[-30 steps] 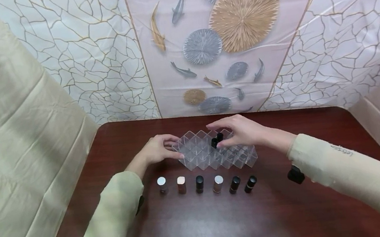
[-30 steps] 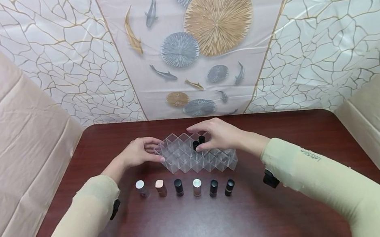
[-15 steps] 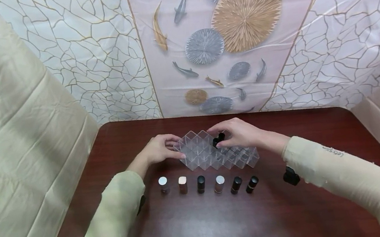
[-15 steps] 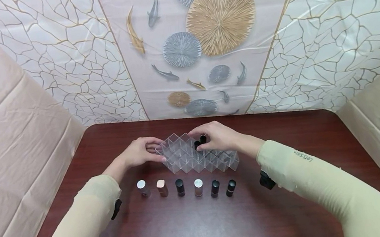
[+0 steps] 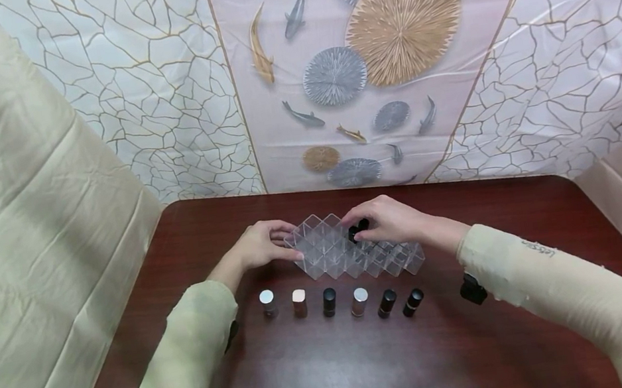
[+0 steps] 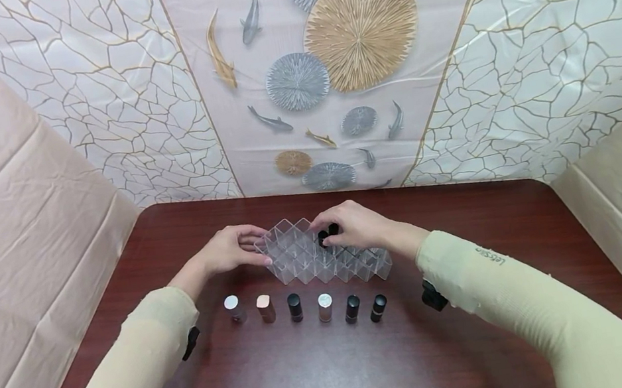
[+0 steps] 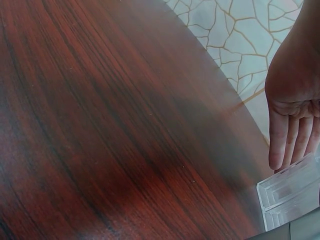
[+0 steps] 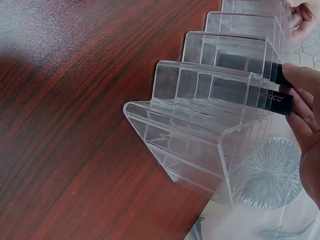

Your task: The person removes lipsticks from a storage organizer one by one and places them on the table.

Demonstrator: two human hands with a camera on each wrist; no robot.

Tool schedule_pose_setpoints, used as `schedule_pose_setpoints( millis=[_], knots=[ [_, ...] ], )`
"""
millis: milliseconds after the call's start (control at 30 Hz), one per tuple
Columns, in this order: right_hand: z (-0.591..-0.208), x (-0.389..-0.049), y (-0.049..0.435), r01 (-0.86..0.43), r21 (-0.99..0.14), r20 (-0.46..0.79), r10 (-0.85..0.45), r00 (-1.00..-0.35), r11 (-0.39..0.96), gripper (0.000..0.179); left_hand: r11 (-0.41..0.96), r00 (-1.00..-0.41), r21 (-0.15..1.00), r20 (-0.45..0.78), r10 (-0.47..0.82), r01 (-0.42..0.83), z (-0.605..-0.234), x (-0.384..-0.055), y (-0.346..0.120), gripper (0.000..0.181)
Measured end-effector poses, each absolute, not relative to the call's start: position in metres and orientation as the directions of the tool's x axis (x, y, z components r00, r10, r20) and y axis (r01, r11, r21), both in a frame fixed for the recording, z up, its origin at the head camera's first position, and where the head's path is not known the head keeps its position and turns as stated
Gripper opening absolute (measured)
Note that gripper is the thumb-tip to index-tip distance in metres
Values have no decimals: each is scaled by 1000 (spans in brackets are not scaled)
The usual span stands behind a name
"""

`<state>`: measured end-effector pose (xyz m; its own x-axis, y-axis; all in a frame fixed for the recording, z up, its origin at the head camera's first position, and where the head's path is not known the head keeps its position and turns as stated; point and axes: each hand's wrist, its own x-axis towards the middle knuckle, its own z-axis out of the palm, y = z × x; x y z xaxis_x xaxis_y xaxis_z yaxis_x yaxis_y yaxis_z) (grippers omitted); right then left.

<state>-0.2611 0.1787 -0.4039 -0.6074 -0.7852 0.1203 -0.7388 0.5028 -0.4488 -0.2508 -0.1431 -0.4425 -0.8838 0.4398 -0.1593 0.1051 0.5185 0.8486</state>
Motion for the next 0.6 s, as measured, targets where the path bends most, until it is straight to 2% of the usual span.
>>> schedule_pose_setpoints(
  millis=[600],
  knots=[
    [-388,-259,177,-769,-417,181,-785,-593,485,30,535,-887,838,-162,432,108,-441,-250,-142,63]
  ],
)
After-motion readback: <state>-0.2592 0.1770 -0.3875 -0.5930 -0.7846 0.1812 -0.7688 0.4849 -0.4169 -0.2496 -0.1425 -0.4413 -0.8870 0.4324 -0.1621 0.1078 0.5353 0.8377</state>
